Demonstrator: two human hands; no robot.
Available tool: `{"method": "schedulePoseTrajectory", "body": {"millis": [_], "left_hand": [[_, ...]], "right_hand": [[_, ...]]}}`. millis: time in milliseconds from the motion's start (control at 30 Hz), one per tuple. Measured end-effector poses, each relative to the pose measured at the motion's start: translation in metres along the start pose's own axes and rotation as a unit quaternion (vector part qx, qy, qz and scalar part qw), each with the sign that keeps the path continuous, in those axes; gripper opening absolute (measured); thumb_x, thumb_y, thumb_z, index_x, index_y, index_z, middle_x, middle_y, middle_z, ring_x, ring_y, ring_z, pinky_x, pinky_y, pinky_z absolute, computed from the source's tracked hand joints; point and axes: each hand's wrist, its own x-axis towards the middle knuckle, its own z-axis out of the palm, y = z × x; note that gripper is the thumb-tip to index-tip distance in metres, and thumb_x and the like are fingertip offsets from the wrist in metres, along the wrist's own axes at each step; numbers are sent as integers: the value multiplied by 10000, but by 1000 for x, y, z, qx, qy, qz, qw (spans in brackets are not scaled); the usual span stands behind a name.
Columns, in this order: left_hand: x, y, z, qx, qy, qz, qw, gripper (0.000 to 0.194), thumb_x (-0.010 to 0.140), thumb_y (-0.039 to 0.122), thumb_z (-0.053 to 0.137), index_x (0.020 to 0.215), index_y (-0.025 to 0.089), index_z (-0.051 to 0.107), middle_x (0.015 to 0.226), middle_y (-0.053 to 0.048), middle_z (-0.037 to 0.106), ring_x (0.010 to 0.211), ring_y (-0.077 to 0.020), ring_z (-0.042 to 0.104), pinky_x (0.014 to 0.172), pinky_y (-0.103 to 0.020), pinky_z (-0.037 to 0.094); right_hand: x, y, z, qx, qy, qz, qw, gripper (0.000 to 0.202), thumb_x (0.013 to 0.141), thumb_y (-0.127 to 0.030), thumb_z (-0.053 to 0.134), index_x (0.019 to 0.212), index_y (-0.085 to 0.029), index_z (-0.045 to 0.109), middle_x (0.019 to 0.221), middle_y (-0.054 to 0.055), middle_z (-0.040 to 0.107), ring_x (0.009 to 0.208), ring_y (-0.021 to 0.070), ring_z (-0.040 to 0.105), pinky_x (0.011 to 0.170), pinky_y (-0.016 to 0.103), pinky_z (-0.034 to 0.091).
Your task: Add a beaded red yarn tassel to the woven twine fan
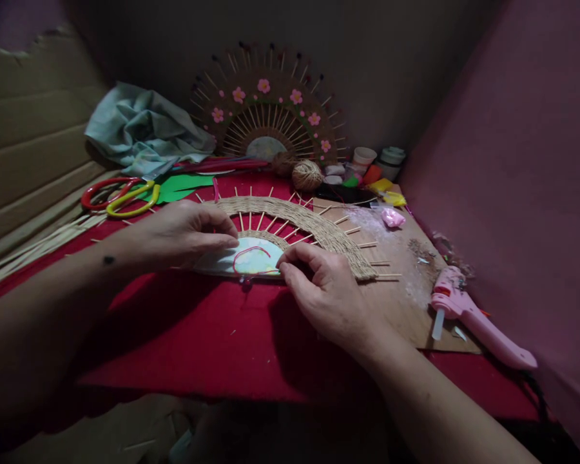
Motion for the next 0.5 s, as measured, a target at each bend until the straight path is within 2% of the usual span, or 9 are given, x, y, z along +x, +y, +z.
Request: {"method": "schedulePoseTrajectory", "body": {"millis": [100, 233, 300, 367, 433, 500], "left_hand": [[2, -1, 14, 50, -9, 10, 999, 233, 744, 354, 561, 780, 170, 699, 748, -51, 655, 677, -159, 532, 590, -263, 320], [1, -1, 25, 75, -41, 7, 996, 215, 785, 331, 499, 713, 178, 633, 636, -33, 579, 579, -154, 464, 545, -281, 279], [-1, -1, 25, 90, -29, 17, 995, 222, 811, 321, 465, 709, 177, 601, 647, -34, 564, 576, -154, 453, 544, -286, 280], [-2, 2, 22, 84, 6, 21, 996, 213, 827, 306, 449, 725, 171, 579, 689, -42, 571, 605, -158, 470, 559, -286, 306], [-4, 5, 17, 9, 38, 12, 999, 202, 838, 305, 460, 750, 164, 574, 722, -47, 595, 646, -162, 514, 585, -282, 352], [-6, 10, 12, -146, 59, 0, 988, 174, 841, 304, 495, 768, 161, 564, 745, -48, 633, 694, -163, 580, 632, -279, 414]], "right_hand": [[0, 2, 0, -2, -1, -9, 1000, 173, 877, -233, 502, 741, -178, 594, 637, -25, 507, 602, 108, 457, 571, 253, 374], [-1, 3, -1, 0, -9, -10, 1000, 220, 901, -230, 478, 703, -181, 560, 642, -25, 508, 612, 106, 465, 587, 252, 372], [-2, 2, -1, -4, -11, -8, 1000, 231, 903, -233, 477, 693, -181, 554, 636, -26, 502, 609, 106, 463, 592, 253, 371], [-2, 2, -1, -9, -7, -6, 1000, 234, 904, -242, 479, 692, -179, 558, 626, -28, 494, 602, 105, 454, 591, 255, 366], [-2, 1, -1, -2, -4, 3, 1000, 247, 905, -253, 476, 684, -179, 557, 618, -28, 490, 596, 105, 448, 585, 256, 361], [-1, 2, -1, 19, -9, 25, 999, 258, 900, -261, 482, 665, -178, 550, 616, -25, 499, 591, 105, 450, 574, 255, 356]]}}
